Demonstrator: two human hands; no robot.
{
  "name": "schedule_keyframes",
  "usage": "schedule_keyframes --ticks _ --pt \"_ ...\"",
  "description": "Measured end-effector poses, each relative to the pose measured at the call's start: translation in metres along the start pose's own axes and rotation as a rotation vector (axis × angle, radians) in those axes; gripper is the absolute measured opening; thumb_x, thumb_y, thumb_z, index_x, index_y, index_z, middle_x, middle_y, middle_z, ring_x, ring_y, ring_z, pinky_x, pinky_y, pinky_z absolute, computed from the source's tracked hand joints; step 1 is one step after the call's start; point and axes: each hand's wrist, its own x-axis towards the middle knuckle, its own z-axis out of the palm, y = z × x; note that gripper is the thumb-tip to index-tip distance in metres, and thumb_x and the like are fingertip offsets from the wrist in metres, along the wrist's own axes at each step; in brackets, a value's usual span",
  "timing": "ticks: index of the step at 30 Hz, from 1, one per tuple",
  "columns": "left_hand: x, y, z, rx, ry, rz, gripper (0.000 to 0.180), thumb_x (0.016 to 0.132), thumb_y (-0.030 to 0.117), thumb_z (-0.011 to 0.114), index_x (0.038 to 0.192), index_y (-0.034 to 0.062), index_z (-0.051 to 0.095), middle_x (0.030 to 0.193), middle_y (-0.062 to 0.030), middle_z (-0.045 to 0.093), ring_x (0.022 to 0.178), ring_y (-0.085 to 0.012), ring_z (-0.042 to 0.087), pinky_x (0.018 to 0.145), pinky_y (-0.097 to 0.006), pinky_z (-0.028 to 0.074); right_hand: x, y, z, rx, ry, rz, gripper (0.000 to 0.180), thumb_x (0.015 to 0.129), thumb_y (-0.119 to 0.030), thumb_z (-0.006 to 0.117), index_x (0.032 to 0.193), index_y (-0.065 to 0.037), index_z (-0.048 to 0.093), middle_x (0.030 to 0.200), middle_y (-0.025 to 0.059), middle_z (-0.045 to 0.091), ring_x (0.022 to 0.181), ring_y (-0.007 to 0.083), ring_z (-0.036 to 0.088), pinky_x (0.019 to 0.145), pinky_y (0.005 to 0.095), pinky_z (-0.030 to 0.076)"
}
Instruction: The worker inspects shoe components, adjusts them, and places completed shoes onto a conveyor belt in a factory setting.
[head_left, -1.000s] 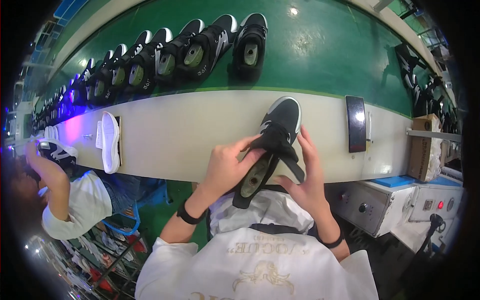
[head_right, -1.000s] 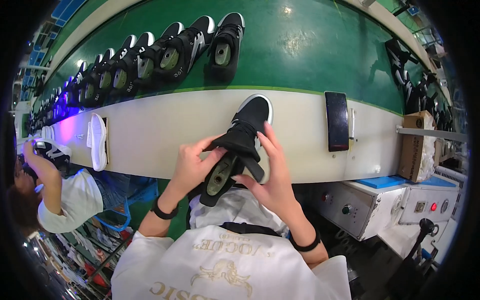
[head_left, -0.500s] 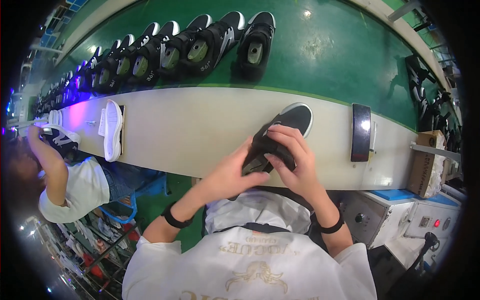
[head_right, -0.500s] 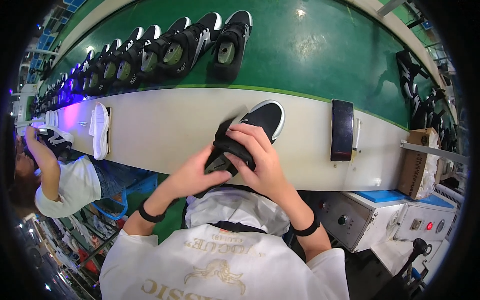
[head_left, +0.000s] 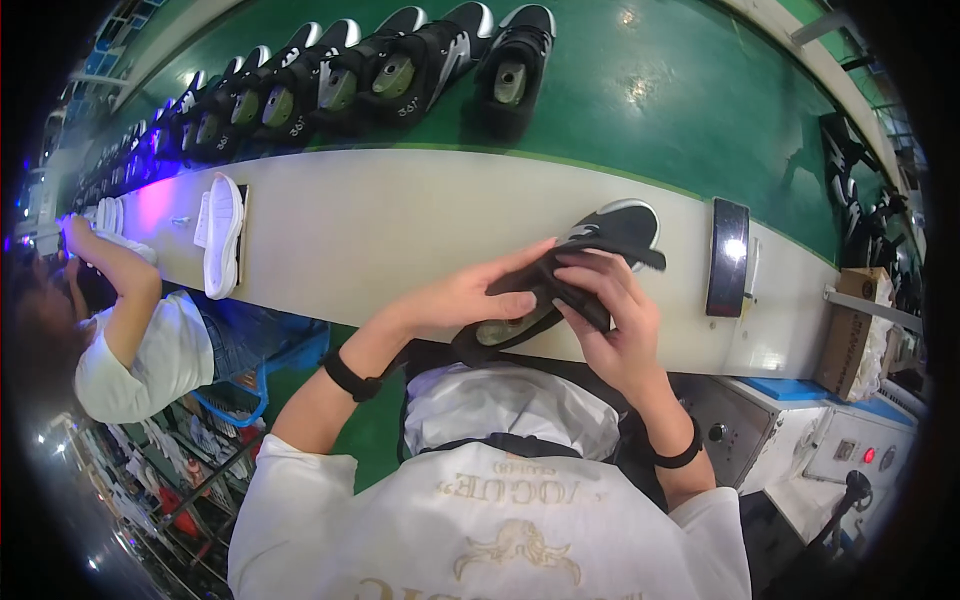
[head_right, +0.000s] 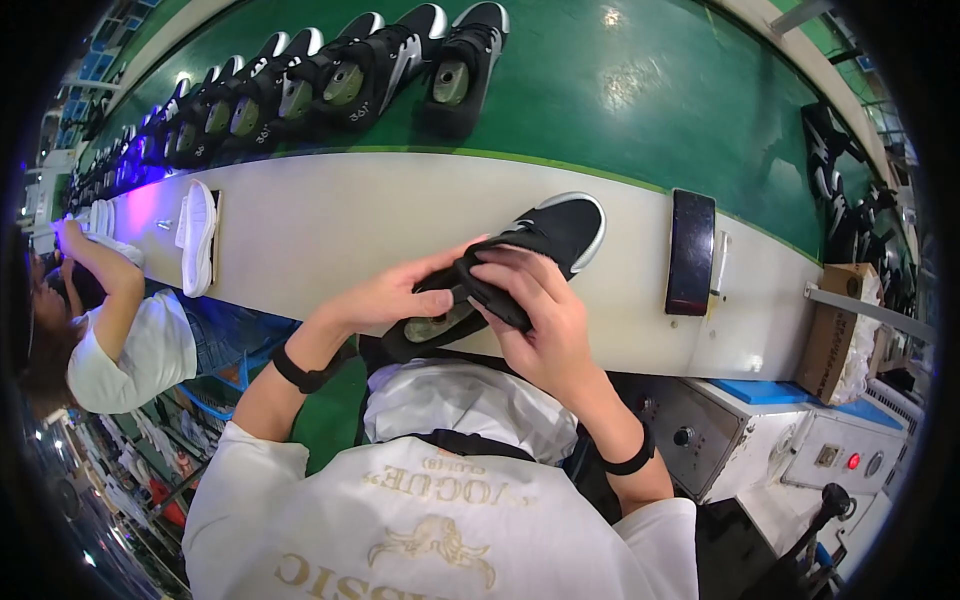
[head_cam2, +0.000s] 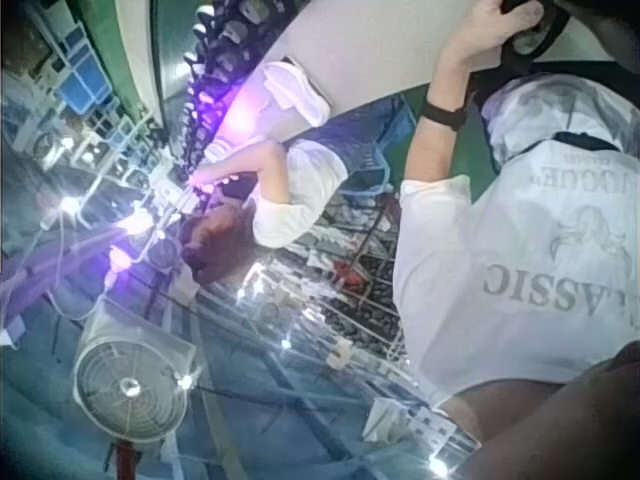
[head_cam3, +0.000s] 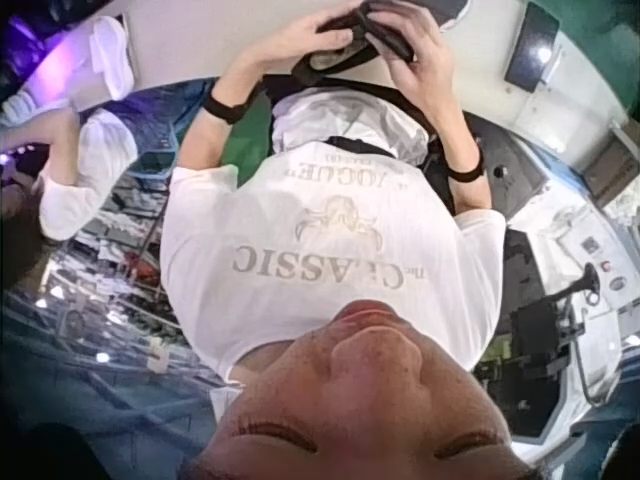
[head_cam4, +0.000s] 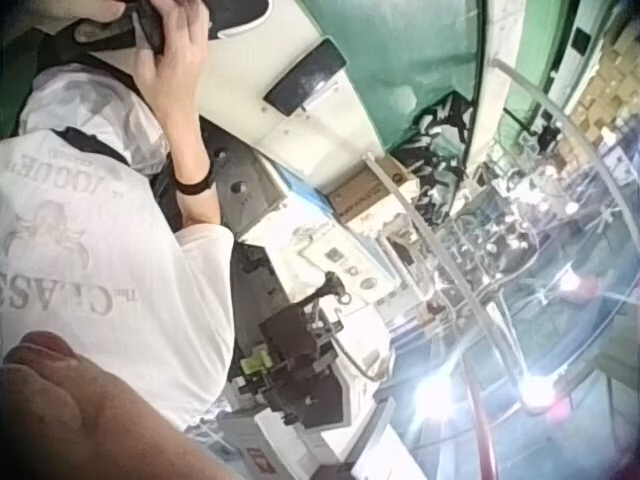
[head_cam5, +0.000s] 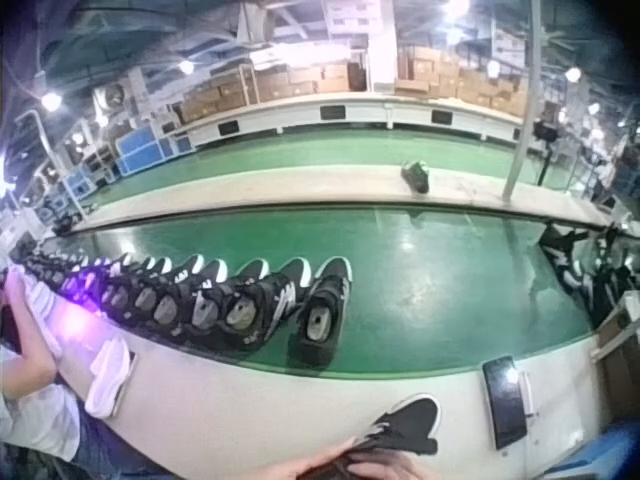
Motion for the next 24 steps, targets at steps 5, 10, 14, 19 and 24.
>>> schedule_keyframes --ticks 5,10,14,19,24 --pt "-0.003 -0.013 0.001 0.015 0.068 0.031 0.061 0.098 0.025 0.061 0.15 0.0048 0.036 0.153 -0.012 0.038 0.138 -0.0206 0.039 0.114 -0.034 0.033 0.01 0.001 -0.006 0.007 -0.088 -0.001 0.034 0.075 -0.001 0.074 0.108 -0.001 0.064 0.112 0.0141 0.064 0.103 0.0341 0.062 0.088 0.0404 0.051" --pt "0.004 -0.017 -0.001 0.235 0.217 0.205 0.038 0.096 0.026 0.062 0.129 0.005 0.062 0.124 -0.013 0.066 0.114 -0.0211 0.063 0.096 -0.032 0.049 0.01 0.003 -0.012 -0.081 -0.16 -0.005 0.034 0.076 -0.007 0.075 0.107 -0.002 0.064 0.107 0.0131 0.065 0.1 0.0332 0.061 0.089 0.0417 0.049" --pt "0.011 -0.006 -0.021 0.682 0.371 0.268 0.023 0.095 0.021 0.062 0.101 0.002 0.073 0.084 -0.0137 0.07 0.072 -0.0245 0.068 0.065 -0.033 0.052 0.016 -0.002 -0.009 -0.176 -0.241 -0.124 0.04 0.078 -0.023 0.076 0.109 -0.001 0.063 0.107 0.0129 0.066 0.098 0.0332 0.061 0.087 0.0428 0.048" --pt "-0.004 0.041 -0.007 0.815 0.462 0.295 0.017 0.092 0.016 0.065 0.095 0.0006 0.071 0.082 -0.0118 0.071 0.069 -0.0269 0.068 0.063 -0.03 0.053 0.041 -0.008 -0.027 -0.303 -0.444 -0.047 0.064 0.078 -0.05 0.074 0.116 0.0 0.061 0.113 0.0155 0.065 0.102 0.0343 0.061 0.09 0.0424 0.048" --pt "-0.058 0.036 0.052 0.739 0.349 0.238 0.02 0.087 -0.004 0.061 0.105 0.0021 0.065 0.11 -0.0186 0.068 0.091 -0.0323 0.069 0.076 -0.035 0.058 0.064 0.006 -0.055 -0.069 -0.775 -0.004 0.078 0.071 -0.035 0.082 0.136 -0.003 0.052 0.125 0.0197 0.06 0.113 0.0366 0.057 0.097 0.0419 0.047"
